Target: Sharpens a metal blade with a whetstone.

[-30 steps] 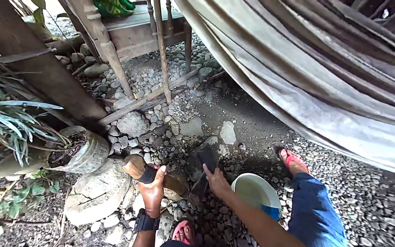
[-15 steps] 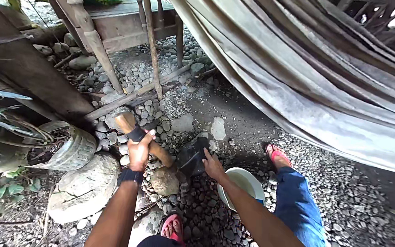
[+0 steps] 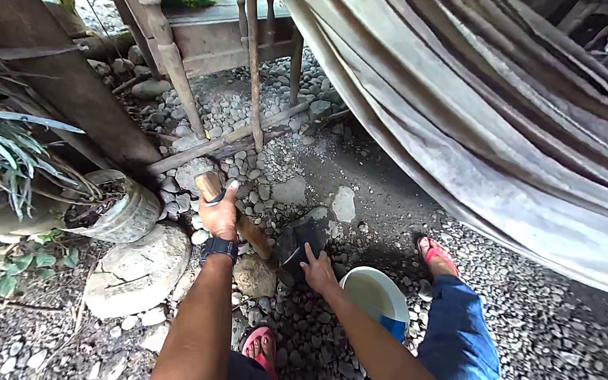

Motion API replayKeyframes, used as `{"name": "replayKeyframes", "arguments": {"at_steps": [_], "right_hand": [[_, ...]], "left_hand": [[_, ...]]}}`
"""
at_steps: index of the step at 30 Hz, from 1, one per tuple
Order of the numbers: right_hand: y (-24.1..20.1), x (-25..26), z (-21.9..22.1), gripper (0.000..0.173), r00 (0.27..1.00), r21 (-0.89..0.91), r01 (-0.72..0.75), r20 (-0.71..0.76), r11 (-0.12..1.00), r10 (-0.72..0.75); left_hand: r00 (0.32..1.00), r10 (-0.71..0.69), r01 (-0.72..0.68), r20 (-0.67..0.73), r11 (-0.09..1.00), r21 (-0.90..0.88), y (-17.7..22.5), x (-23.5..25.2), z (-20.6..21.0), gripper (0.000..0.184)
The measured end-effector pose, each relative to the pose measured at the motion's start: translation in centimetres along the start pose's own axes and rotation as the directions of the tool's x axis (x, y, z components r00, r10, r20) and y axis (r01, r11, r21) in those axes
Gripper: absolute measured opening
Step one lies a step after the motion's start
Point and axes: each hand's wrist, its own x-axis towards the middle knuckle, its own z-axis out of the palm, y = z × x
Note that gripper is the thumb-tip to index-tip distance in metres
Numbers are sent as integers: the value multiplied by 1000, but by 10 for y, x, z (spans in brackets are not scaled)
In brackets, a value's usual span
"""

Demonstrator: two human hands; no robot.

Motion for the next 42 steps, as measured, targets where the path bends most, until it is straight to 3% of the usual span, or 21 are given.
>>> {"name": "replayKeyframes", "arguments": {"at_steps": [3,7,12,14,17,18,22,24,26,28,30,33,35,37,40,42], "right_hand": [[-1,-1,2,66,1000,-10,-15,-19,1000,15],[-12,-16,10,63,1000,-62,-31,-4,998,31],[1,-38,37,63,985,-201,168,80,965,-154],[2,-18,19,63,994,-190,107,9,976,-107],[-15,5,-9,62,995,-106,-94,-50,990,89],[-19,2,-7,62,995,-103,-92,-44,990,88],[-6,-48,35,61,975,-126,223,49,967,-218],[3,-44,40,61,967,-159,255,54,954,-249],[1,-22,24,62,989,-166,148,2,975,-149],[-10,-2,1,63,999,-116,-45,-21,992,43],[-20,-3,-3,63,995,-98,-104,-13,990,103],[-12,-38,25,62,987,-157,158,65,975,-149],[-2,-45,34,62,965,-191,254,115,948,-236],[2,-28,21,63,981,-191,190,66,963,-180],[-9,5,-9,63,994,-92,-111,-14,990,111],[-16,-1,-5,63,993,-95,-117,-4,989,117]], "left_hand": [[999,-27,27,-23,999,26,-5,-3,-14,44],[997,-72,70,-21,996,-52,-22,4,-32,39],[998,-66,66,3,992,-107,-33,15,-40,38],[998,-58,60,27,992,-113,-30,13,-39,39],[998,-41,45,48,995,-87,-24,8,-35,40],[998,-32,36,53,997,-66,-22,7,-33,40],[998,-26,24,57,999,27,-17,3,-28,48],[998,-24,22,52,999,37,-19,5,-30,50],[999,-20,19,47,1000,23,-23,6,-32,48],[999,-15,15,46,1000,-14,-25,6,-32,49],[999,-9,11,48,999,-49,-28,10,-31,49],[999,-39,41,31,997,-67,-30,15,-29,51],[998,-55,55,14,997,-62,-29,16,-30,54],[999,-52,53,15,997,-63,-29,13,-32,54],[999,-48,48,9,996,-76,-28,8,-31,53],[998,-58,58,0,996,-71,-26,9,-32,54]]}}
